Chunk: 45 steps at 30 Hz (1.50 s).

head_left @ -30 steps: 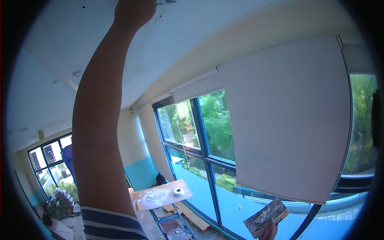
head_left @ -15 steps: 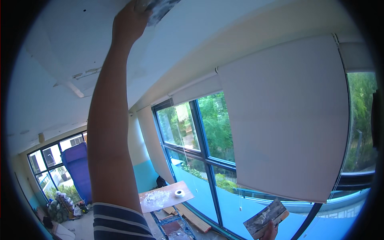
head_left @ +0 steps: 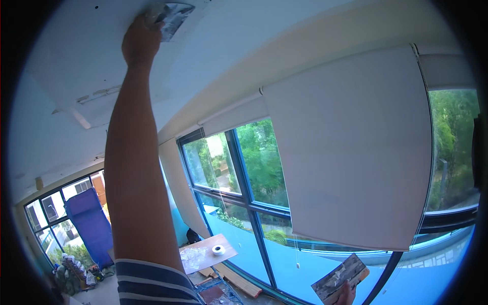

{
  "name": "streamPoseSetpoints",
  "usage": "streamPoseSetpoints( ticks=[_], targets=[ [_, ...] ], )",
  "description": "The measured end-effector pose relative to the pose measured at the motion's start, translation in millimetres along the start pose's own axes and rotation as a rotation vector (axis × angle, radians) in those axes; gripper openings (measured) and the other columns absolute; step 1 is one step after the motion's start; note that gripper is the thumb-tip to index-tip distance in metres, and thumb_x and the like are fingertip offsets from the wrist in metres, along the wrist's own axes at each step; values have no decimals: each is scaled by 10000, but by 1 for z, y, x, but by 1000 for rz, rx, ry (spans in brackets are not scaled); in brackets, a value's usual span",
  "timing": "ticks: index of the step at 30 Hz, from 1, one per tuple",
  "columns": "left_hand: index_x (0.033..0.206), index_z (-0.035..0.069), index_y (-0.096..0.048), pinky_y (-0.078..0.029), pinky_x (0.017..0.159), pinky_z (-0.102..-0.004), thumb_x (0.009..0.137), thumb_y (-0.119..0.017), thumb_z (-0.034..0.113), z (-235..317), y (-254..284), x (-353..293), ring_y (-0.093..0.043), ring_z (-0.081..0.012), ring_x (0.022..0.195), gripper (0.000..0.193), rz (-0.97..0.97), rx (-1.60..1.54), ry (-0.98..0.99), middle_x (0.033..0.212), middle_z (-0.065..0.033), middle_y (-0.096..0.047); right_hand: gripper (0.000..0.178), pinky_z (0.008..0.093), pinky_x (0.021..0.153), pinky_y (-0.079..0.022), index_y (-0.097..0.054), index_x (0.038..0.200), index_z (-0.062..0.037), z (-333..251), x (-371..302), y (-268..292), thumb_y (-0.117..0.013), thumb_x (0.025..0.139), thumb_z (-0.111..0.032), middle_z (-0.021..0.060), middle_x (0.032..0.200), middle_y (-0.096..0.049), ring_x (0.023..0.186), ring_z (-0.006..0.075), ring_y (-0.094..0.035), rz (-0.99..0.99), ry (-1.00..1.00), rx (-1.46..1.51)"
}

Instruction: The person cuts a piece of drywall tape using a utility knife and applies it to the ceiling seam by hand. Then, they scoop joint compound with putty knives and spread it over the taped seam on the ceiling.

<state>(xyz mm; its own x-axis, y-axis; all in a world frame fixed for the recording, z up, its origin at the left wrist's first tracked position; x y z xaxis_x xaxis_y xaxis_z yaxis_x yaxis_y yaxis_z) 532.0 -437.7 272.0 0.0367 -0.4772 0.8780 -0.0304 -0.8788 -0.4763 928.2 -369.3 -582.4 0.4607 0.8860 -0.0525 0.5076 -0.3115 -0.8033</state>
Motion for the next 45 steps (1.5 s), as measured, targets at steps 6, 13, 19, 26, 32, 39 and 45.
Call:
streamPoseSetpoints(
  ticks=[6,13,19,26,32,39,45],
  targets=[
    [1098,75,-634,-525,780,-466,870,-630,266,-21,42,-23,-660,-374,900,298,160,8,-95,975,-165,-691,598,400,908,-507,-342,1420,-45,-5,5,4,-637,935,-232,119,1260,-531,1112,250,-559,35,-6,-26],
    [955,109,-639,-534,677,-427,873,-535,103,25,-43,-67,-660,-272,778,133,-247,379,-737,816,-97,-658,578,400,909,-507,-356,1411,-43,6,16,3,-632,940,-232,121,1262,-529,1113,248,-556,-64,15,-86],
    [901,112,-664,-540,662,-416,868,-524,94,65,-23,-31,-661,-268,758,144,-58,296,-805,798,-83,-660,591,414,895,-517,-360,1414,-55,6,3,-5,-641,931,-247,120,1241,-545,1099,259,-566,-26,-65,-5],
    [1042,51,-628,-525,767,-447,859,-624,168,134,49,18,-655,-343,847,217,45,170,-741,894,-162,-678,593,420,889,-521,-358,1416,-57,-7,-5,-3,-641,931,-250,117,1234,-548,1100,263,-567,-34,-69,-51],
    [934,57,-634,-510,802,-476,846,-582,109,152,103,2,-645,-362,877,115,0,-117,-399,890,-170,-670,584,401,882,-523,-335,1434,-60,3,2,-3,-611,946,-222,110,1236,-546,1114,237,-561,-151,-95,69],
    [1171,14,-533,-505,837,-358,793,-742,570,126,-28,-231,-641,-216,922,704,-908,-1063,277,1017,-131,-661,472,505,972,-483,-445,1332,17,11,26,-24,-412,1005,-322,178,1220,-604,1094,345,-617,-331,-175,176],
    [1283,-45,-525,-464,946,-404,916,-535,597,195,48,-599,-622,-331,1084,739,-1814,-1216,372,1160,-279,-630,445,472,913,-524,-498,1279,29,45,46,-28,-441,1000,-314,185,1149,-648,1010,328,-663,-356,-404,1]
  ],
)
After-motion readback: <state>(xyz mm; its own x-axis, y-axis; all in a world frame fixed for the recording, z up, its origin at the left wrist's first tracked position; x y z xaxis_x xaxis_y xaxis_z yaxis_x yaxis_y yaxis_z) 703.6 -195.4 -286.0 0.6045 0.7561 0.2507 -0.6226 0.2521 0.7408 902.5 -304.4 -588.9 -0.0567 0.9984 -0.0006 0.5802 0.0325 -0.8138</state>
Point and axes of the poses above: each hand's wrist, its own x-axis towards the middle knuckle, its own y-axis out of the back of the hand, z = x × y, the point moved 8 cm from there along x, towards the middle knuckle
